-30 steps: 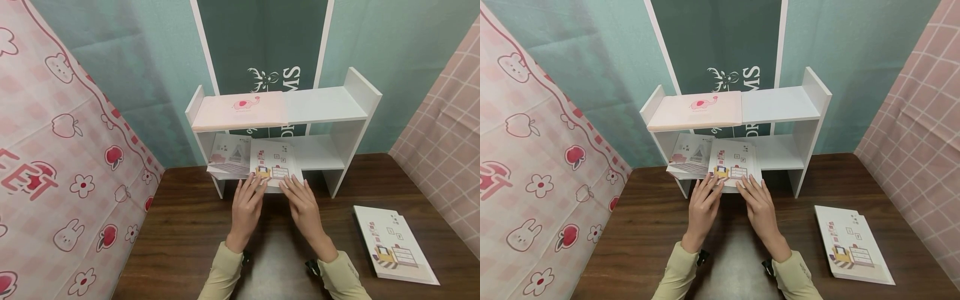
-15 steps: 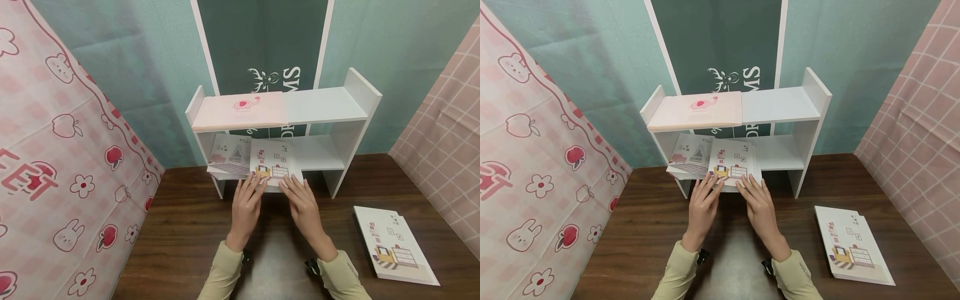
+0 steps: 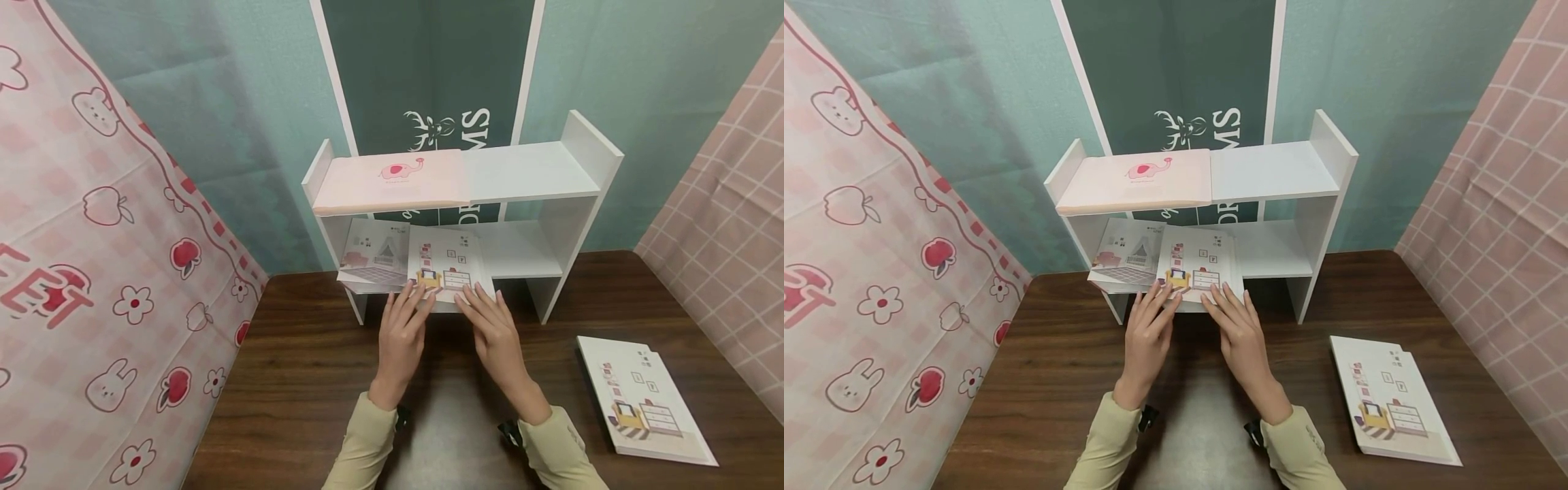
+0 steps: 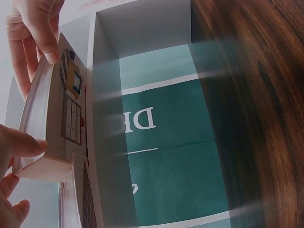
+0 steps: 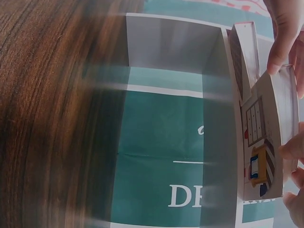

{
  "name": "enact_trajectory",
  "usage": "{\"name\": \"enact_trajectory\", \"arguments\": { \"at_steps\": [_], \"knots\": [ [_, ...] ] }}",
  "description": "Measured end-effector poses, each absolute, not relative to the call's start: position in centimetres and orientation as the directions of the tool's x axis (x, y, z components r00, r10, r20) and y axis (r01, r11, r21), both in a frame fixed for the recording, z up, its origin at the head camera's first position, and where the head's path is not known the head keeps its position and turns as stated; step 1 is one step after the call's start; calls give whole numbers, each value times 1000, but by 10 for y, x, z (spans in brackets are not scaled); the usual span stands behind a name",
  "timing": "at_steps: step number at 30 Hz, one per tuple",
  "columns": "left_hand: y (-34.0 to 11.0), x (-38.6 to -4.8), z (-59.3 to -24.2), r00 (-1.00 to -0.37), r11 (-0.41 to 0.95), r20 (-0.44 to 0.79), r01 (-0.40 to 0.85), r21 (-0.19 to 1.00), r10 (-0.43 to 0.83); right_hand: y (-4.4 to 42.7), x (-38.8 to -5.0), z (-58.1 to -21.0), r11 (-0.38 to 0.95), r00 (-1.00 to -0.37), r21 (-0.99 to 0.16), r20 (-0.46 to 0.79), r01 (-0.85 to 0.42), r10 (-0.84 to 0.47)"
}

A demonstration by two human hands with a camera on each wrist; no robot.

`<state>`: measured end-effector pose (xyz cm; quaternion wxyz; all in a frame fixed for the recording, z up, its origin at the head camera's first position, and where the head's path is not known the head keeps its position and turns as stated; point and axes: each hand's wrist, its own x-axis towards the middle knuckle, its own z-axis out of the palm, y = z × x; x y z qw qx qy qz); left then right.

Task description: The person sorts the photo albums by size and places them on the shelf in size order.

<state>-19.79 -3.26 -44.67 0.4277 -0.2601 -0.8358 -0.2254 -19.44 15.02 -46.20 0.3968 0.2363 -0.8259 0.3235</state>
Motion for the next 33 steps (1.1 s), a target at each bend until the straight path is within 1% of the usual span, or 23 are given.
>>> {"name": "enact_trajectory", "arguments": {
  "at_steps": [11, 22, 33],
  "knots": [
    [-33, -200, -446, -504, 774, 829, 616, 150, 241, 151, -197, -459, 681, -584, -348, 798, -644, -145],
    [-33, -201, -446, -529, 788, 815, 596, 158, 236, 152, -200, -460, 682, -599, -355, 786, -639, -152],
    [-33, -205, -446, -537, 793, 812, 586, 164, 229, 152, -203, -460, 672, -610, -369, 777, -642, -156]
  ]
}}
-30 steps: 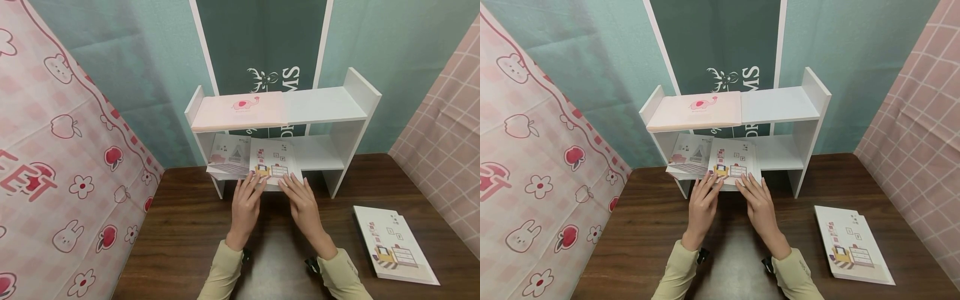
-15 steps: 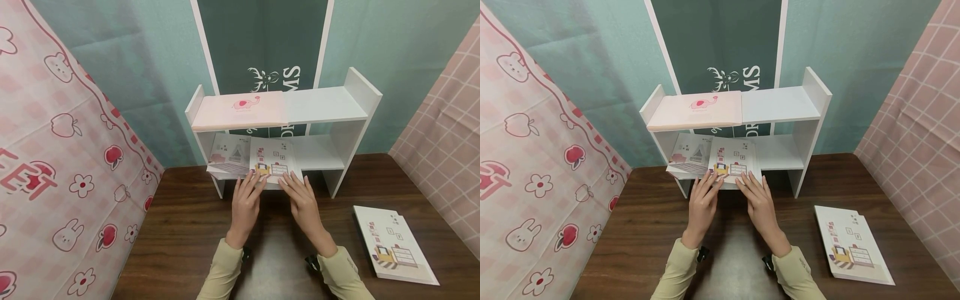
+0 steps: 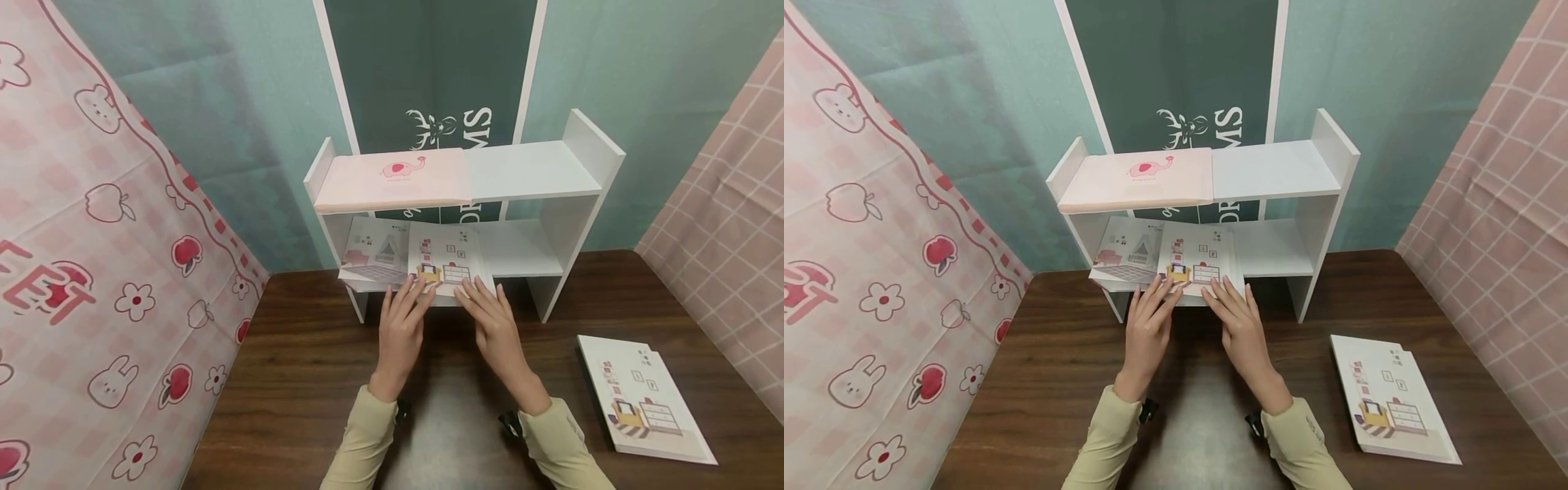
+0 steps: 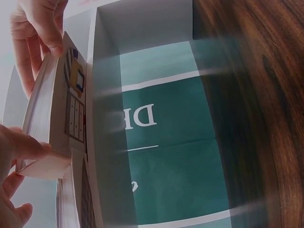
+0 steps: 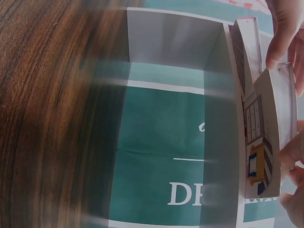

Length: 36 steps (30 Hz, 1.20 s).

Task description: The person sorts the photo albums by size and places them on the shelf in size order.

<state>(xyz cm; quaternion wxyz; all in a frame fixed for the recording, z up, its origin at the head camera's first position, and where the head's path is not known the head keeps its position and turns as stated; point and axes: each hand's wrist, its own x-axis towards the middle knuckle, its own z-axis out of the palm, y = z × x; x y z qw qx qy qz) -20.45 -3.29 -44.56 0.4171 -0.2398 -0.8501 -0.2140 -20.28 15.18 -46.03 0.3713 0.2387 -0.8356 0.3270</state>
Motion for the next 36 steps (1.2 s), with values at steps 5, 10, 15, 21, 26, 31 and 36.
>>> {"name": "enact_trajectory", "arguments": {
  "at_steps": [5, 10, 15, 21, 26, 31, 36],
  "knots": [
    [-33, -206, -446, -542, 796, 809, 582, 167, 226, 152, -204, -460, 673, -606, -365, 780, -644, -157],
    [-33, -206, -446, -546, 792, 807, 585, 173, 227, 151, -205, -461, 675, -603, -362, 782, -643, -154],
    [-34, -206, -446, -543, 791, 808, 587, 171, 228, 151, -206, -462, 677, -609, -365, 778, -639, -155],
    [-34, -207, -447, -537, 790, 811, 590, 164, 233, 151, -206, -462, 677, -604, -361, 781, -641, -156],
    [-34, -207, -446, -540, 793, 809, 587, 164, 232, 151, -207, -461, 687, -613, -359, 773, -632, -161],
    [-34, -208, -446, -542, 792, 807, 588, 164, 235, 152, -207, -460, 698, -618, -351, 769, -624, -166],
    [-35, -209, -446, -538, 791, 810, 590, 164, 233, 152, -208, -460, 701, -614, -344, 771, -624, -169]
  ]
}}
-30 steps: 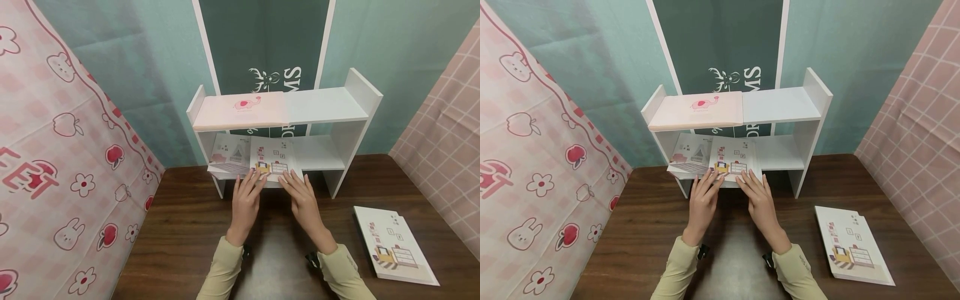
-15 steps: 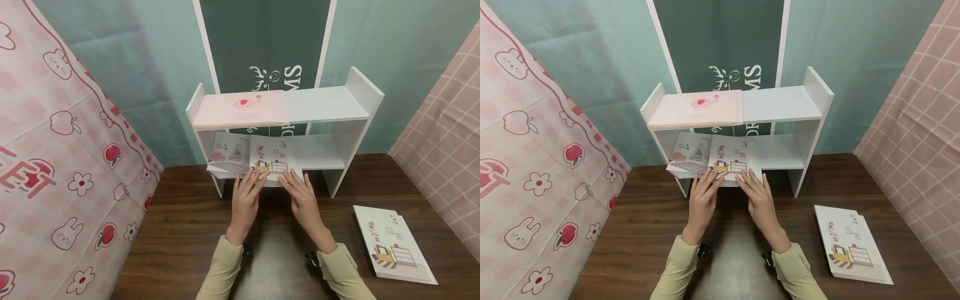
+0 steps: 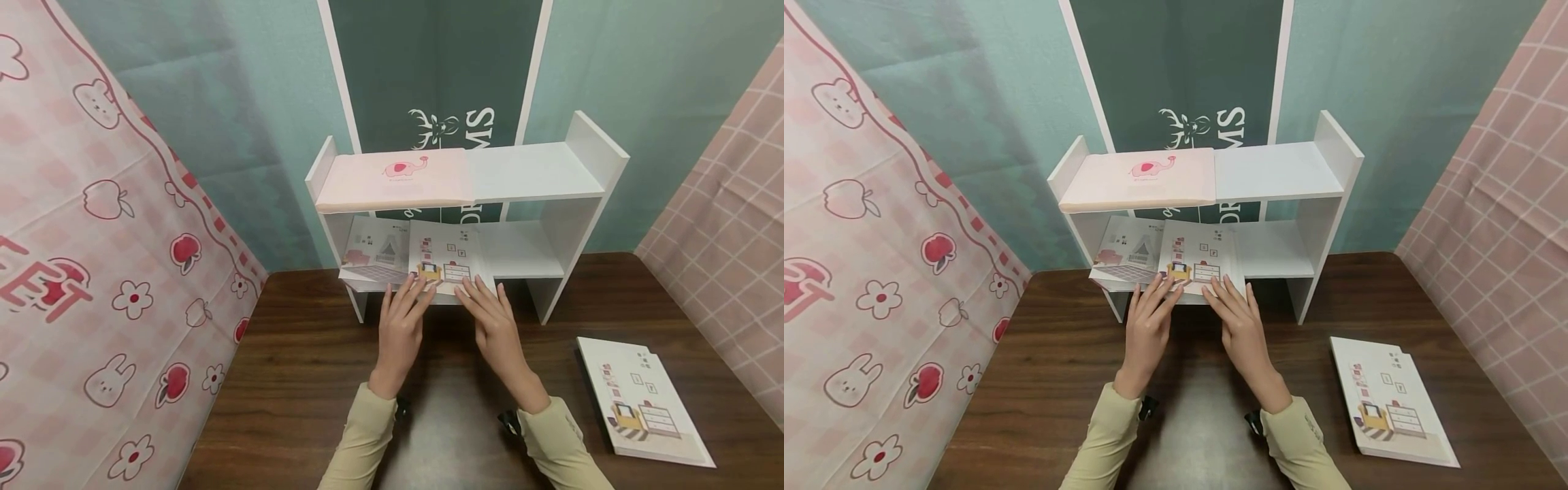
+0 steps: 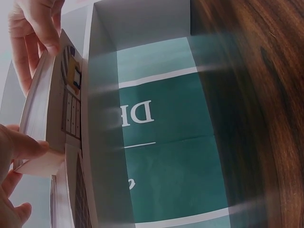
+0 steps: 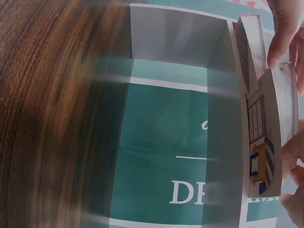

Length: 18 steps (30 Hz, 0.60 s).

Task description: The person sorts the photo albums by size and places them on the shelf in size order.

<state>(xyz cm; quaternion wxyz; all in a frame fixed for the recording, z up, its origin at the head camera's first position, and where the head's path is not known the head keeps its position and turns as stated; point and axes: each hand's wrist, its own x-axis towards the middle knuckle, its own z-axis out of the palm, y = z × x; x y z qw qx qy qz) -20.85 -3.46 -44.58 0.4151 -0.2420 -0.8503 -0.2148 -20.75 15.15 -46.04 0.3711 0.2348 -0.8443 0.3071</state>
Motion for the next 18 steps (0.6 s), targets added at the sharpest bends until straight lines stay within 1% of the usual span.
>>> {"name": "enact_trajectory", "arguments": {
  "at_steps": [7, 18],
  "knots": [
    [-35, -210, -446, -539, 792, 808, 589, 161, 237, 151, -208, -460, 699, -628, -359, 760, -618, -165],
    [-36, -211, -448, -543, 797, 804, 583, 155, 241, 151, -209, -463, 696, -607, -342, 776, -631, -169]
  ]
}}
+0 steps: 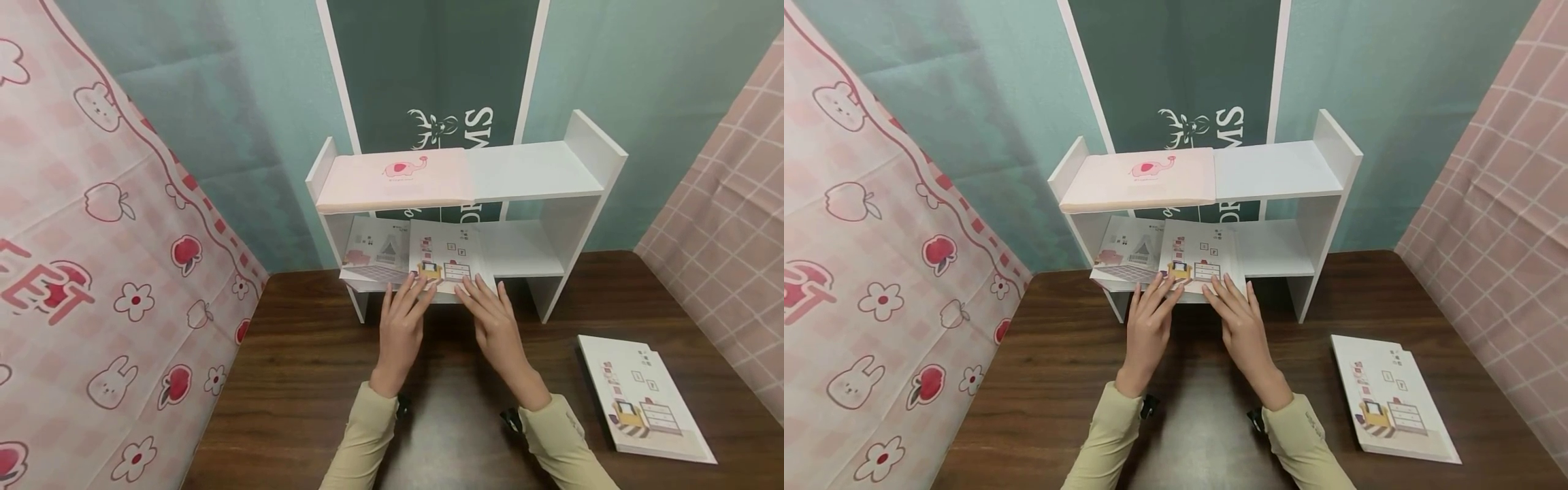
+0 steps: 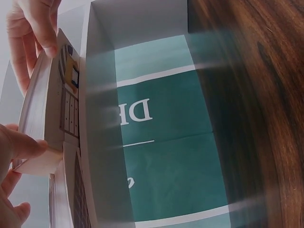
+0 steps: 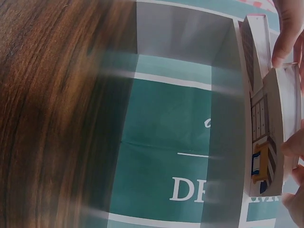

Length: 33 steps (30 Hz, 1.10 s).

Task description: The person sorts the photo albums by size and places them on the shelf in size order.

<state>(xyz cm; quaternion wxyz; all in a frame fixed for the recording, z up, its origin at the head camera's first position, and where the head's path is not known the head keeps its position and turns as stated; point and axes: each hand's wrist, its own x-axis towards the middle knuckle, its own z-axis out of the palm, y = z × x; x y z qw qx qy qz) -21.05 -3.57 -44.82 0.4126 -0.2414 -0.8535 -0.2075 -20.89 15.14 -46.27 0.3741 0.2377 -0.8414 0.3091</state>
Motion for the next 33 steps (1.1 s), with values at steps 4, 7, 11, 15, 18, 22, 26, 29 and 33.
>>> {"name": "enact_trajectory", "arguments": {
  "at_steps": [4, 7, 11, 15, 18, 22, 26, 29, 33],
  "knots": [
    [-36, -209, -450, -545, 800, 804, 579, 156, 238, 152, -208, -464, 694, -601, -331, 778, -640, -184],
    [-36, -208, -451, -546, 801, 804, 578, 157, 237, 152, -207, -465, 694, -600, -326, 778, -642, -189],
    [-37, -209, -452, -542, 794, 805, 588, 158, 242, 151, -206, -466, 705, -596, -315, 780, -635, -188],
    [-37, -210, -451, -540, 782, 804, 602, 160, 251, 151, -207, -466, 712, -595, -311, 783, -629, -184],
    [-37, -211, -450, -541, 779, 801, 606, 162, 255, 151, -208, -465, 708, -596, -319, 783, -630, -178],
    [-38, -213, -449, -543, 775, 800, 609, 168, 254, 150, -209, -464, 703, -595, -324, 785, -633, -174],
    [-37, -213, -447, -547, 771, 799, 612, 177, 251, 150, -210, -463, 709, -600, -322, 780, -627, -176],
    [-37, -213, -446, -549, 770, 798, 612, 181, 248, 150, -210, -462, 712, -603, -321, 778, -624, -178],
    [-37, -214, -446, -550, 773, 798, 608, 182, 245, 149, -211, -461, 714, -597, -315, 782, -626, -178]
  ]
}}
